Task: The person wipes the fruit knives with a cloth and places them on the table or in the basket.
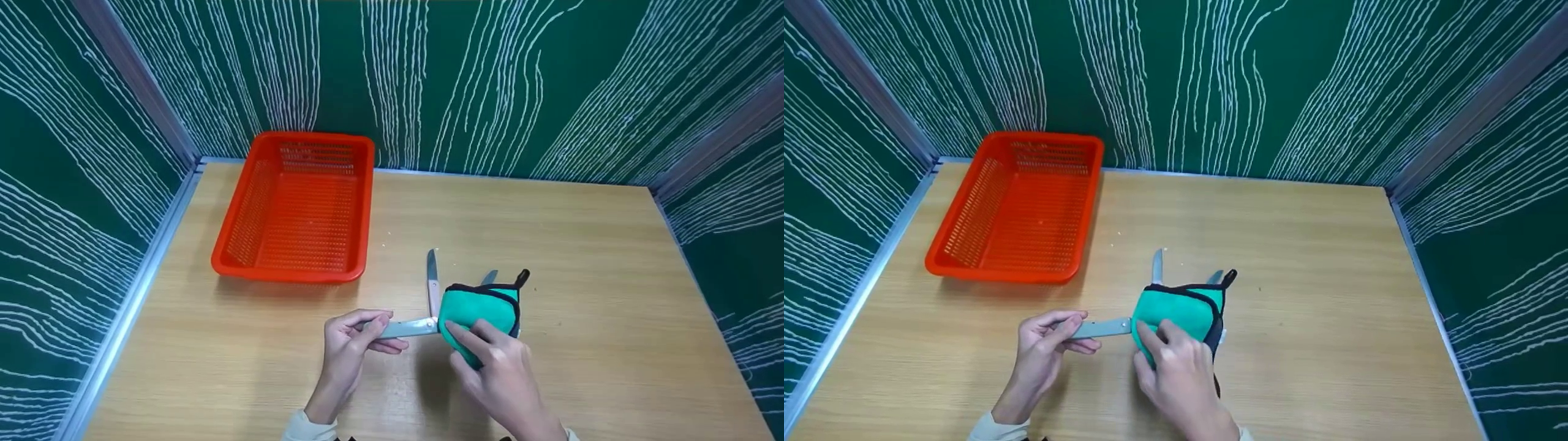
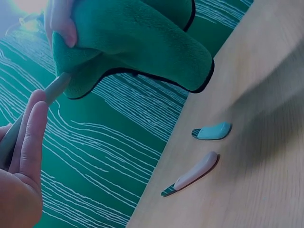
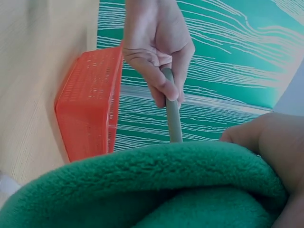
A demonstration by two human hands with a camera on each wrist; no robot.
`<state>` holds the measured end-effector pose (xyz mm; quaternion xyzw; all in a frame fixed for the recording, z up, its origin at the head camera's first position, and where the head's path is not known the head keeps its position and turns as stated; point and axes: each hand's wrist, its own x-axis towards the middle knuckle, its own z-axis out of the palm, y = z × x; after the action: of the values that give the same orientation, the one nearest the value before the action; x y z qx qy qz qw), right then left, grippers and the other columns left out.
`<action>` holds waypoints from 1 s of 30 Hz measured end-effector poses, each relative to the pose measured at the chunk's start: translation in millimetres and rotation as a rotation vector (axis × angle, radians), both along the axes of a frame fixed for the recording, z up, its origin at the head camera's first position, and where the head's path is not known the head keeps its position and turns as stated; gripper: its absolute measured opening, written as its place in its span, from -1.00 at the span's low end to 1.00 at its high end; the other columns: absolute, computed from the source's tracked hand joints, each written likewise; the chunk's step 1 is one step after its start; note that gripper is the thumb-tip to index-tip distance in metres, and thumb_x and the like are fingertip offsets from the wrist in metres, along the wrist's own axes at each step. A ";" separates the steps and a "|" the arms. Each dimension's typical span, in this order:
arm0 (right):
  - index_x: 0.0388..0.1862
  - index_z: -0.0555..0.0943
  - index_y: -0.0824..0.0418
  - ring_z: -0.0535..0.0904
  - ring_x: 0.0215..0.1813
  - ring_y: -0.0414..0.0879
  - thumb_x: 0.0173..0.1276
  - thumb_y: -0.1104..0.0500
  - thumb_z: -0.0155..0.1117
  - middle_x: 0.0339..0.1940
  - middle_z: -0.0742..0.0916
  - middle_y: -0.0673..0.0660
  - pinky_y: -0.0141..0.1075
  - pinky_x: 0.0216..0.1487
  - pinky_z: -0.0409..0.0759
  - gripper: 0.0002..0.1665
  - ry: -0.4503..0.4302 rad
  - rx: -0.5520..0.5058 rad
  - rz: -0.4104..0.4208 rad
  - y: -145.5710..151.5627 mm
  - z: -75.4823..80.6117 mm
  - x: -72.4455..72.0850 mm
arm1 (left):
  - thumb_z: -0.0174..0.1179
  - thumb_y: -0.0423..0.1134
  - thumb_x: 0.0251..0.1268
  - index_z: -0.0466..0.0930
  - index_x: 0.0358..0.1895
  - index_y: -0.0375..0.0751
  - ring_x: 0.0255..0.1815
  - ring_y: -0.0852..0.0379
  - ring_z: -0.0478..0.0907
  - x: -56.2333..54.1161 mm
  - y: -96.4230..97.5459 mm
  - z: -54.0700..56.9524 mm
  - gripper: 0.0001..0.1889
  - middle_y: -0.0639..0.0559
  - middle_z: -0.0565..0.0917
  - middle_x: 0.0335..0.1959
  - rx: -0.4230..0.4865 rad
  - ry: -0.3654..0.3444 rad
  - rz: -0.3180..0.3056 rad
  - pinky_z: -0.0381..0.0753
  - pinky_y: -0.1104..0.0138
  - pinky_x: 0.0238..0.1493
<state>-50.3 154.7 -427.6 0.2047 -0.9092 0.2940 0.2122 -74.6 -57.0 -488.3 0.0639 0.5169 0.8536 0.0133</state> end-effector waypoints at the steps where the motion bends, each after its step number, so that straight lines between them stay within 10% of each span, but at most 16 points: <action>1: -0.17 0.75 0.12 0.25 -0.59 -0.36 -0.05 0.34 0.44 -0.54 0.46 -0.15 -0.57 -0.67 0.30 -0.62 -0.006 0.017 -0.003 0.5 -0.1 0.1 | 0.16 -0.37 0.30 0.55 -0.13 -0.64 -0.49 -0.20 0.68 0.0 0.2 -0.1 -0.72 -0.41 0.67 -0.39 0.004 -0.002 0.000 0.68 -0.01 -0.44; 30: -0.30 0.77 0.20 0.08 -0.69 -0.38 -0.15 0.42 0.31 -0.66 0.35 -0.19 -0.53 -0.73 0.04 -0.64 0.128 0.011 -0.130 46.7 -0.5 -12.8 | 0.20 -0.39 0.27 0.55 -0.16 -0.65 -0.54 -0.19 0.67 -2.6 -5.1 10.1 -0.73 -0.46 0.65 -0.42 -0.046 0.021 0.060 0.66 0.01 -0.55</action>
<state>-63.1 201.4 -428.1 0.1649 -0.9068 0.2607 0.2872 -77.2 -62.1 -478.3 0.0569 0.5381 0.8408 -0.0164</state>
